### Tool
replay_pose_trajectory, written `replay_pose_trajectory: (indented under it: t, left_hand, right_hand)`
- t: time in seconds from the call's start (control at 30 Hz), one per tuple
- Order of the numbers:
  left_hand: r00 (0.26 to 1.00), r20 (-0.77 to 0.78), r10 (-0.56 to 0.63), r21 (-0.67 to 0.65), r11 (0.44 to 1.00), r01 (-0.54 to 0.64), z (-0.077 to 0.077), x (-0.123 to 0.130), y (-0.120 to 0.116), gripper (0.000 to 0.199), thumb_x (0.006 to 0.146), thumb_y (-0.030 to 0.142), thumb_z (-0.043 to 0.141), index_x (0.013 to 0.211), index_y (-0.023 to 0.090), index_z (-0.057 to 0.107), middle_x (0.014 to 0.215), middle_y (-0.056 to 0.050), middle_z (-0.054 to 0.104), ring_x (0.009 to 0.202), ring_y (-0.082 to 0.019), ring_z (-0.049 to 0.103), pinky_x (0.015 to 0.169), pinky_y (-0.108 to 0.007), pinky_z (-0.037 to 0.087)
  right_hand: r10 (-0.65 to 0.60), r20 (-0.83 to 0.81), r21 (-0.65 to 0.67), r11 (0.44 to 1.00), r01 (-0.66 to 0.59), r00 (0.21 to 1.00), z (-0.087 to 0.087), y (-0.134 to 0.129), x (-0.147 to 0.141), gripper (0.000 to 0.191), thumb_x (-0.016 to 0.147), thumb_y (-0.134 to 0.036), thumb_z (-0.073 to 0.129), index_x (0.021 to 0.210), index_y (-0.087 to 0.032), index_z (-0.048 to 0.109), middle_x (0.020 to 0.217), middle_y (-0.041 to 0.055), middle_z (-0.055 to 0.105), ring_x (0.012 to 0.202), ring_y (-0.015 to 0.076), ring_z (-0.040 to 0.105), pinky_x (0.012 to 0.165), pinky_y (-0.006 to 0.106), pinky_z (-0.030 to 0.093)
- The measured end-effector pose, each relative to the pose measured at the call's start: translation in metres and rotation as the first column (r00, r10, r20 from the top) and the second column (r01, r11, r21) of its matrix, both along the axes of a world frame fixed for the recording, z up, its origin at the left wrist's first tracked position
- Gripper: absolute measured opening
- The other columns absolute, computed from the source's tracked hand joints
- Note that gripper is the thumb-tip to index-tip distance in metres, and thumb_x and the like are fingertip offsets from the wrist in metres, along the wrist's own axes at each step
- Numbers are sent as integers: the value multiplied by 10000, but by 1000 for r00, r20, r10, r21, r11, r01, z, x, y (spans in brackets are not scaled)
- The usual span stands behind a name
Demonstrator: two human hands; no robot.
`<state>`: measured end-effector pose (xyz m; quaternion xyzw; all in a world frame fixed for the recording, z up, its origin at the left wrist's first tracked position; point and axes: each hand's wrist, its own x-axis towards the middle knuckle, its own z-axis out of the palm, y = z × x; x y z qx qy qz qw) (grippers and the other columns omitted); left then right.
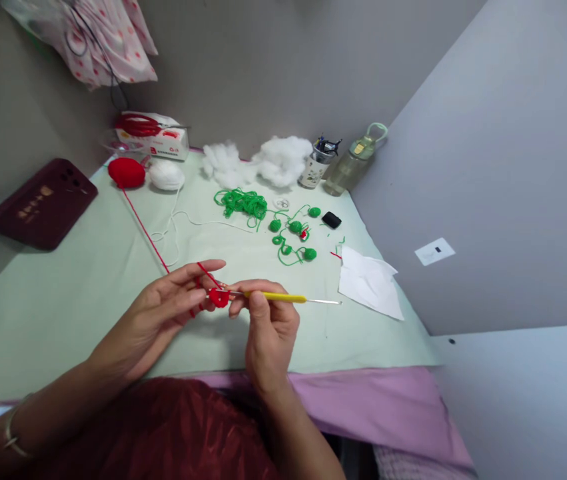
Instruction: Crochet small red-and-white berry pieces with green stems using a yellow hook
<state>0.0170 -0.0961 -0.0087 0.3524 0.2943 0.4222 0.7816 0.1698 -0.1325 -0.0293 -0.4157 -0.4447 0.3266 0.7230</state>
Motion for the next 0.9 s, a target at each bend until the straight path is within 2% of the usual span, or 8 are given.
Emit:
replay_pose_trajectory:
  t: [0.2,0.3,0.4,0.47,0.53,0.67,0.77,0.9]
  left_hand:
    - [997,-67,45,14,999,-44,4,6,-4,399,830,300,885,1214,254,789,884,7,708,810,-130,624,832,-261,509]
    - [993,-63,101,23,995,-100,2,11,-8,432,810,261,902,1224,257,780,846,19,714,829,-135,640,849,-261,512]
    - [999,-6,47,-81,996,-47,1,12,-10,476,787,297,921,1238,240,780,828,10,719,838,-141,650,842,-259,510]
    - [999,37,-17,-176,984,23,2,11,-9,476,792,310,914,1241,216,787,855,-10,729,828,-138,646,826,-254,509]
    - [999,47,-28,-215,976,37,4,9,-6,450,802,286,902,1232,208,797,881,-22,741,813,-131,638,822,-252,508]
    - [998,3,70,-123,990,-69,7,7,-3,421,795,250,899,1206,218,812,837,-9,740,800,-137,638,842,-264,510]
    - [993,-24,117,-72,990,-118,9,7,-3,358,805,257,889,1156,222,828,794,6,718,794,-139,647,869,-273,509]
    - [991,-52,125,-9,992,-126,8,7,-5,329,830,263,867,1158,261,833,809,18,698,813,-134,645,876,-265,505]
  right_hand:
    - [-180,342,184,975,122,922,-2,-8,-2,210,1028,-161,577,1067,-259,759,949,43,782,737,160,703,657,330,607]
    - [-341,598,328,930,167,725,-11,-13,-1,318,978,-112,646,1207,-302,759,1035,57,775,889,202,742,725,360,640]
    - [-452,712,441,883,159,538,-16,-14,1,437,937,-93,701,1309,-319,737,1120,74,750,956,217,744,758,365,650]
    - [-426,684,415,895,164,592,-13,-13,2,422,950,-90,677,1293,-327,743,1097,65,749,946,210,743,750,358,645]
    - [-348,589,328,928,179,729,-6,-12,4,347,984,-103,626,1220,-317,763,995,47,752,891,198,736,725,356,631]
    - [-172,294,146,980,134,940,7,-9,7,202,1022,-184,593,1040,-260,779,803,14,711,704,170,692,652,351,586]
    - [-91,117,69,994,83,989,10,-9,9,178,1021,-216,610,974,-234,780,810,8,701,618,127,654,612,313,558]
    - [-45,68,68,997,41,997,9,-9,9,156,1011,-234,631,960,-227,778,830,9,703,600,112,643,594,295,546]
